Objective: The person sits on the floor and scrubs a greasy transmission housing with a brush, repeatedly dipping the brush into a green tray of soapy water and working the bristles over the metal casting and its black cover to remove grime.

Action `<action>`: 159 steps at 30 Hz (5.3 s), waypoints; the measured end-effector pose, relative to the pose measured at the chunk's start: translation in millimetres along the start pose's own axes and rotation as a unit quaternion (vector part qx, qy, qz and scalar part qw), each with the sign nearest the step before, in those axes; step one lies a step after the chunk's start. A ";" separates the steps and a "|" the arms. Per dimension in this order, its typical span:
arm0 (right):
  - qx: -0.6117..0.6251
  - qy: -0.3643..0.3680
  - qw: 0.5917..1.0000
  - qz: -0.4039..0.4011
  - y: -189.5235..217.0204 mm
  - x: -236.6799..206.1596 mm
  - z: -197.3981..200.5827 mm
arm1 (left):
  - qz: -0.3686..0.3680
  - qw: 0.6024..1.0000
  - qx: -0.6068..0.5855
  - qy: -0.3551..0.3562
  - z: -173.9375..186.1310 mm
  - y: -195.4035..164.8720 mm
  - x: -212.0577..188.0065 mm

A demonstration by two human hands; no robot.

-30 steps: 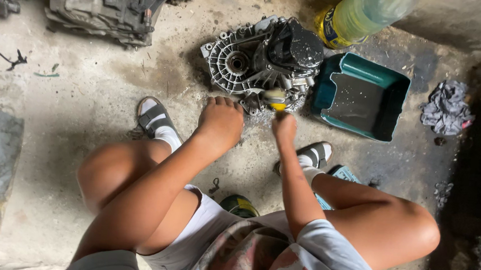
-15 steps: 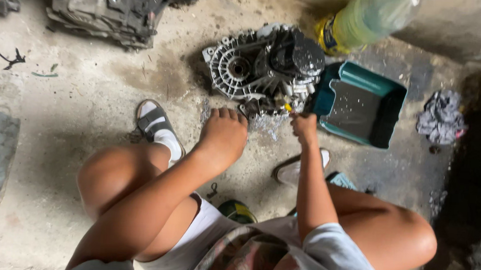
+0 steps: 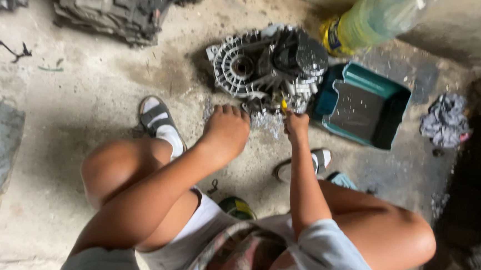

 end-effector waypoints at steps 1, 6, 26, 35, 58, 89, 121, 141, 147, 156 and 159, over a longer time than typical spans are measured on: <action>-0.018 -0.004 1.000 0.005 0.8 -1.4 -2.1 | -0.001 1.000 -0.013 0.011 -1.8 0.4 -0.6; 0.035 -0.002 0.999 -0.032 0.6 -5.4 -12.1 | 0.013 1.000 0.003 0.003 -6.6 5.0 1.1; 0.095 0.003 0.995 -0.003 -5.7 -7.4 -30.7 | 0.015 1.000 -0.001 0.012 -13.9 8.2 4.1; 0.195 0.083 0.975 -0.069 -6.5 -11.0 -21.4 | 0.031 0.998 0.000 0.062 -10.4 12.4 11.0; 0.501 0.213 0.827 -0.141 10.0 -24.4 -44.3 | 0.042 0.997 -0.037 0.057 -9.4 12.5 10.4; 0.535 0.186 0.800 -0.198 3.2 -1.6 -26.4 | 0.032 0.996 -0.008 0.079 -13.4 8.5 22.7; 0.088 0.084 0.991 -0.050 -87.6 -42.3 -45.9 | 0.027 0.998 0.001 0.065 -12.6 6.0 15.0; 0.129 0.112 0.983 -0.062 -30.4 2.6 -21.7 | 0.023 0.995 -0.003 0.098 -4.6 -0.3 17.8; 0.060 0.095 0.994 0.016 -25.9 -20.5 -7.5 | 0.025 0.995 0.016 0.093 -3.4 -0.2 22.9; 0.095 0.110 0.987 -0.062 -11.3 -6.5 -36.3 | 0.038 0.995 -0.022 0.086 -29.4 0.8 36.1; 0.079 0.069 0.991 -0.079 -28.8 -21.9 -36.5 | 0.041 0.997 -0.005 0.062 -30.6 6.3 39.1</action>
Point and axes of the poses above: each hand's wrist, its own x-axis towards the middle knuckle, its own z-axis out of the back of the hand, y = z × x, the point moved 1 cm from there along x, towards the middle knuckle, and after that the axes turned 14 degrees about -x, right-handed, at the moved point
